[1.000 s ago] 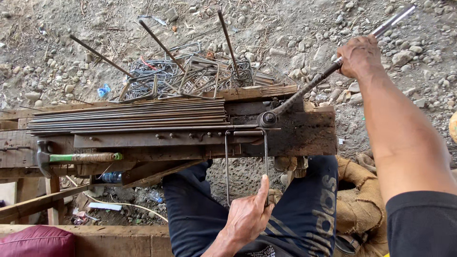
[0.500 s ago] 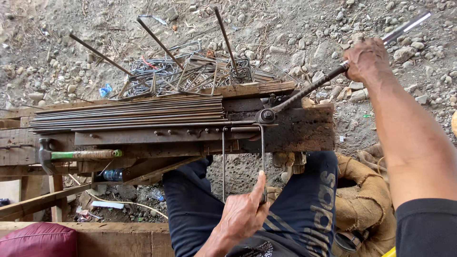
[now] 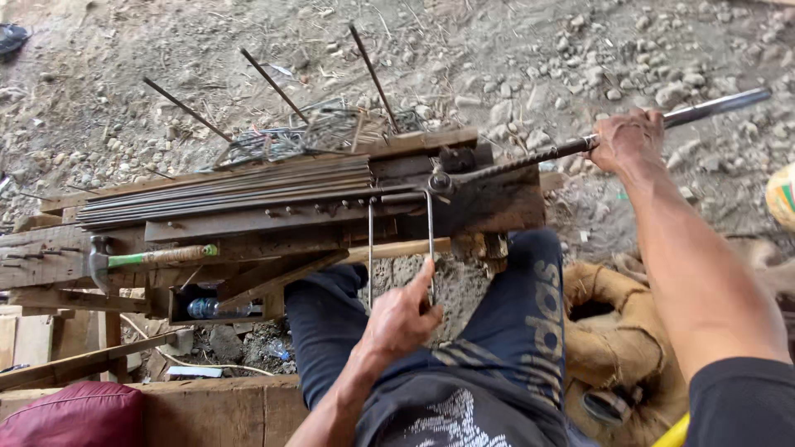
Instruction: The person sits at a wooden workbench and uses a manual bending machine to shape thin metal rods. They insert rods into the machine, rotate a crank to bend them, and occasionally use a hammer to adjust the pieces. The bent rods are placed on the workbench.
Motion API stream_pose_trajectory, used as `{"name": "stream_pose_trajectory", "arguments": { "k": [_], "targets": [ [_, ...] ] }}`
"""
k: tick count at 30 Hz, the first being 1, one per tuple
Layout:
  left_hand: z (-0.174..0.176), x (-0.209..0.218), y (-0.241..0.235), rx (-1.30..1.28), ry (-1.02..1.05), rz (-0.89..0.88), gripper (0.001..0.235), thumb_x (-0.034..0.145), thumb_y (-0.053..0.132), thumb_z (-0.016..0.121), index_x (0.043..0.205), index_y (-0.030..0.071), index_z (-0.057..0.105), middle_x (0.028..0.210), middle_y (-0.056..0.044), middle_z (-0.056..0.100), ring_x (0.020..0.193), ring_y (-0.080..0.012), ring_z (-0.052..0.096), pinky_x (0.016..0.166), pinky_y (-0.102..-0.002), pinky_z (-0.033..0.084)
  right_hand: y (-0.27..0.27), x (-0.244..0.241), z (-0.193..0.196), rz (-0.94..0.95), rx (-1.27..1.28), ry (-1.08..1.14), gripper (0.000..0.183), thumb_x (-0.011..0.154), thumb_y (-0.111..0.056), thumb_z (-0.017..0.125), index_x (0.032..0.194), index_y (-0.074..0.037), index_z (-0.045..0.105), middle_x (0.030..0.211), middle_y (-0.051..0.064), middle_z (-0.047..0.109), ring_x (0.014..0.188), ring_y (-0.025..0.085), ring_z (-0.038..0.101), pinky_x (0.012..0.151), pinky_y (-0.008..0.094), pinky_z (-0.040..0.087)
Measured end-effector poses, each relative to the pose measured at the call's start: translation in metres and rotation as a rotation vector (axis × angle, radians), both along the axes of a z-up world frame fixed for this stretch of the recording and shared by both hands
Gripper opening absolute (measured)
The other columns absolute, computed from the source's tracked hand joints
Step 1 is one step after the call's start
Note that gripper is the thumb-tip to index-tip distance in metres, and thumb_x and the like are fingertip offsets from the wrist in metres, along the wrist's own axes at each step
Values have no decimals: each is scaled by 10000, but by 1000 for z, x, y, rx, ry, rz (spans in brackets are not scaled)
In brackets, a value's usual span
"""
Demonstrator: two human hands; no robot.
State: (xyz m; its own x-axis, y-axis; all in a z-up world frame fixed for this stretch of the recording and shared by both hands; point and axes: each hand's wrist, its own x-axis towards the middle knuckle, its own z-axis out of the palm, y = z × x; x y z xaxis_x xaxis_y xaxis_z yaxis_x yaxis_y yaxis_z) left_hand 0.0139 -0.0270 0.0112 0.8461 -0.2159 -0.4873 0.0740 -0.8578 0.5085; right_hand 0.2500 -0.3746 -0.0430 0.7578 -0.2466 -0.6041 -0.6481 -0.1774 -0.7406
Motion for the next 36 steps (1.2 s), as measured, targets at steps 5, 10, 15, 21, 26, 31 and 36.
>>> {"name": "stream_pose_trajectory", "arguments": {
  "k": [5,10,15,21,26,31,36],
  "targets": [
    [8,0,2,-107,-102,28,792,863,234,557,1588,121,258,561,3,540,469,-213,492,530,-423,454,-57,-57,-68,718,-1231,-201,421,962,-476,704,688,-197,546,533,-76,424,572,109,450,884,381,421],
    [2,1,7,-114,-151,22,794,807,273,559,1557,123,345,490,-7,440,483,-250,456,559,-451,392,-55,-139,-78,651,-1455,-397,543,925,-717,669,685,-268,480,506,-121,434,488,52,346,581,239,306],
    [10,2,5,-130,-158,24,799,800,260,566,1554,114,345,488,-9,399,480,-220,387,550,-435,366,-18,-233,-61,585,-1448,-280,521,881,-742,661,724,-263,531,534,-128,492,485,53,395,669,262,438],
    [14,9,-2,-64,-156,27,801,820,293,559,1565,125,317,514,-4,479,519,-278,518,556,-473,403,-20,-219,-55,581,-1254,-41,433,885,-631,677,759,-235,553,586,-114,569,520,79,506,841,327,495],
    [26,14,-5,-37,-96,47,802,777,314,506,1546,128,371,523,-1,482,583,-286,556,615,-472,432,-41,-173,-59,619,-1306,-207,343,873,-457,788,715,-238,577,555,-116,553,511,32,486,589,215,449],
    [27,13,-2,-76,-105,42,779,803,272,536,1541,92,363,487,25,469,505,-244,492,544,-449,409,-21,-210,-51,634,-1316,-114,334,946,-566,655,863,-243,635,603,-93,609,499,57,503,531,227,415],
    [48,11,1,-249,-91,18,698,861,145,564,1498,-61,368,514,-10,597,506,-193,576,667,-391,508,23,-262,8,461,-1069,2,267,938,-413,589,779,-203,629,671,7,722,675,178,706,737,308,506]
  ]
}}
